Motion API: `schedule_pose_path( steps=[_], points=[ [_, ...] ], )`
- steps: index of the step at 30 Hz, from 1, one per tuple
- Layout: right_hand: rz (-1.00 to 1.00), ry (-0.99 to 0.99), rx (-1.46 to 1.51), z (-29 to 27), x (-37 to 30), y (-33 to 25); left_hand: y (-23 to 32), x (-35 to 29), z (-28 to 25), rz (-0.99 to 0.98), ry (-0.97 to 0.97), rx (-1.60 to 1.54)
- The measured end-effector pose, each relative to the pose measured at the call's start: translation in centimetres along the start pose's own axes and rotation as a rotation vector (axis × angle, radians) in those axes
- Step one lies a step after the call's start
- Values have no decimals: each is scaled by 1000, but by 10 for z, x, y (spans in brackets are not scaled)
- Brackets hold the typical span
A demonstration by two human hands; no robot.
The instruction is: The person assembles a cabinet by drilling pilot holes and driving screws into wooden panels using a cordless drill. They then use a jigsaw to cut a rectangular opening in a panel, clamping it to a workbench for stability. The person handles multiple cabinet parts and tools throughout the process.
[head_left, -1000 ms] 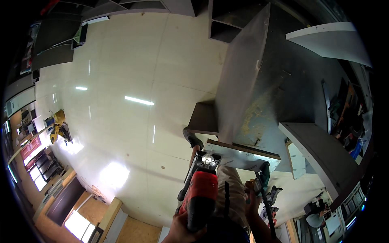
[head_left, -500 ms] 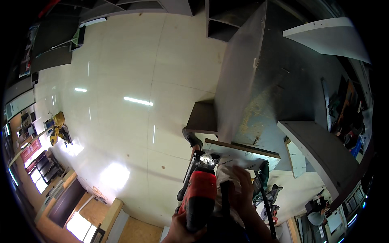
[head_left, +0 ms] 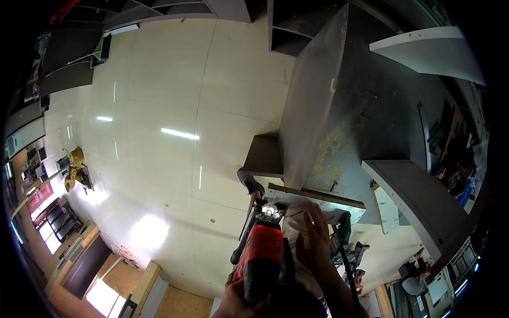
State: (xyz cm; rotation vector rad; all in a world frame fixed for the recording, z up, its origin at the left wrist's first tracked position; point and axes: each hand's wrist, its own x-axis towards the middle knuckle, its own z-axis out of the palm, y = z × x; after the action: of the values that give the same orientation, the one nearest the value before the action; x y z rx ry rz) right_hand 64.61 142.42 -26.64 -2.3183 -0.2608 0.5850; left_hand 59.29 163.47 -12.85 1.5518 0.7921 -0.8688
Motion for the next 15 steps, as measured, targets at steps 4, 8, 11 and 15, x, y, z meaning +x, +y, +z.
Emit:
schedule_pose_path(
  steps=[4, 8, 11, 15],
  points=[
    [16, -20, -1, 1, -2, 2, 4, 1, 0, 9, 9, 17],
    [34, -86, 1, -3, -2, 2, 7, 2, 0, 14, 17, 6],
    [19, -79, -9, 0, -5, 8, 6, 7, 3, 225, 60, 76],
    [30, -79, -9, 0, -5, 7, 7, 9, 2, 307, 85, 99]
  ],
)
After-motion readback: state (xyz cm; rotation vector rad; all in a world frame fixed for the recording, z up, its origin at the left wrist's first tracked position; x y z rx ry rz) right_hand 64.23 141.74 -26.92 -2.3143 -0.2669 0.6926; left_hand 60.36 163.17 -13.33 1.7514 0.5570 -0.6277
